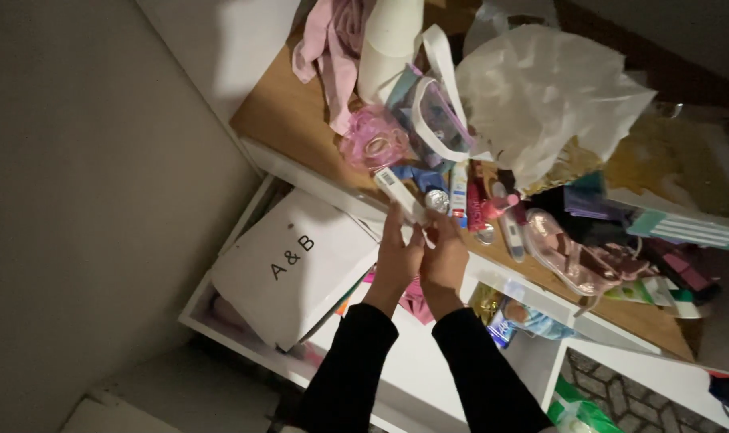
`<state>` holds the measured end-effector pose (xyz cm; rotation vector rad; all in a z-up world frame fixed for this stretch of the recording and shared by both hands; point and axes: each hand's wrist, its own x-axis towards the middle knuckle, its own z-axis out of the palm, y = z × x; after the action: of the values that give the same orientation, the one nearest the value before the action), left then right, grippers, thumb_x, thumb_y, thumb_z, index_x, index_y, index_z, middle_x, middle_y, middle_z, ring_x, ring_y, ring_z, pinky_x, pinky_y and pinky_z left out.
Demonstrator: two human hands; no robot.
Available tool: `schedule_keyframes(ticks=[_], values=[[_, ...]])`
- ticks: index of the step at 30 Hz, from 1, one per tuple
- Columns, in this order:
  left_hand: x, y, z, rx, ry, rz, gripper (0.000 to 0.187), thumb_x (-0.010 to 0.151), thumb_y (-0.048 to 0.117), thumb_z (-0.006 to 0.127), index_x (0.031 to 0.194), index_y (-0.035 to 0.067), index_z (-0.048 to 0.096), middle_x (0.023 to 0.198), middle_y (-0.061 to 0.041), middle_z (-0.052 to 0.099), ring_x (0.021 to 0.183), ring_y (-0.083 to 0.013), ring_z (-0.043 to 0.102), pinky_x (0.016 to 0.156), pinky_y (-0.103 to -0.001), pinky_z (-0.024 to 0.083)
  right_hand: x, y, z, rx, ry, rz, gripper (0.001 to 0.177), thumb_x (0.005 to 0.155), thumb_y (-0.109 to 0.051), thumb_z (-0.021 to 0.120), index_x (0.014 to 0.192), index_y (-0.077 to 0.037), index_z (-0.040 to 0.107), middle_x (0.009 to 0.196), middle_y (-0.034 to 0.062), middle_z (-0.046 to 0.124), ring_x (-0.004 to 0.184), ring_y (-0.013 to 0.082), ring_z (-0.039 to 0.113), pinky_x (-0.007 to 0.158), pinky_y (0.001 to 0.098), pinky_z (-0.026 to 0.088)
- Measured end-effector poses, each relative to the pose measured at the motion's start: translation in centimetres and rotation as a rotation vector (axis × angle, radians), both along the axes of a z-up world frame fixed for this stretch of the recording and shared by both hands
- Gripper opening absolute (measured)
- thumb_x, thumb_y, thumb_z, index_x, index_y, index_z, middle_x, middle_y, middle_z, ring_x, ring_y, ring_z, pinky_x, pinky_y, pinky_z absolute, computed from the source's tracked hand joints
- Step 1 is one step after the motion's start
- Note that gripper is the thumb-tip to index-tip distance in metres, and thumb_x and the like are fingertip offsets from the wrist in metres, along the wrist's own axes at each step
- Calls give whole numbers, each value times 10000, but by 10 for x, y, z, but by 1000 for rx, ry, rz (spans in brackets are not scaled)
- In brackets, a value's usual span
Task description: The person picks up various small items from a white drawer, including a hairbrush, scissors, and a bottle, and places them onto the cluttered shelf above. The person handles items one at a time, moving them from the drawer to the shelf.
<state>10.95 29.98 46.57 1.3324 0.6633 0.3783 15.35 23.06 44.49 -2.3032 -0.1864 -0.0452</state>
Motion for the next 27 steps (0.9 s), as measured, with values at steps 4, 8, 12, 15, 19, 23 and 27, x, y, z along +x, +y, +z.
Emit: schedule_keyframes(ticks=[4,8,12,15,19,23,27], values=[[16,7,-40,43,-4,-42,728,980,208,603,1590,-12,274,1666,-283,172,1501,-464,248,1241,-536,238,28,-4,-32,-96,-207,57,335,816,-183,836,1136,-219,744,1044,44,649,874,290,751,796,396,660],[27,2,-87,340,-57,-58,761,875,91,657,1552,-51,340,1623,-379,183,1475,-534,268,1216,-518,328,37,-1,-31,-213,-199,25,360,863,-269,800,1218,-260,740,1140,45,615,900,371,729,817,484,628],[22,0,-71,250,-1,-110,782,889,148,612,1590,10,295,1679,-293,108,1487,-463,286,1236,-483,314,42,-8,-31,-191,-188,44,476,854,-293,815,1313,-264,694,1187,54,589,957,409,709,844,528,610],[17,-6,-75,147,-61,-35,788,844,74,616,1587,66,352,1691,-264,131,1517,-434,240,1250,-529,253,36,-17,-30,-181,-247,68,583,798,-311,847,1349,-259,663,1208,21,571,972,383,709,873,493,592],[7,-16,-76,138,-94,-23,756,852,32,588,1579,149,416,1692,-239,173,1512,-434,271,1236,-556,279,32,-25,-26,-117,-251,120,585,767,-265,865,1319,-220,676,1205,34,575,992,374,706,868,480,598],[-5,-24,-69,92,-116,51,672,883,-9,541,1534,145,481,1670,-216,278,1507,-442,302,1158,-595,341,14,-34,-8,-38,-207,135,578,765,-173,868,1303,-176,656,1174,57,587,960,356,726,827,451,629],[-27,-39,-85,360,-56,193,403,886,43,544,1258,48,700,1258,-214,664,1229,-386,632,1055,-465,481,-26,-51,34,130,-166,148,270,953,-100,725,1207,-128,639,1068,102,614,842,355,761,744,456,660]])
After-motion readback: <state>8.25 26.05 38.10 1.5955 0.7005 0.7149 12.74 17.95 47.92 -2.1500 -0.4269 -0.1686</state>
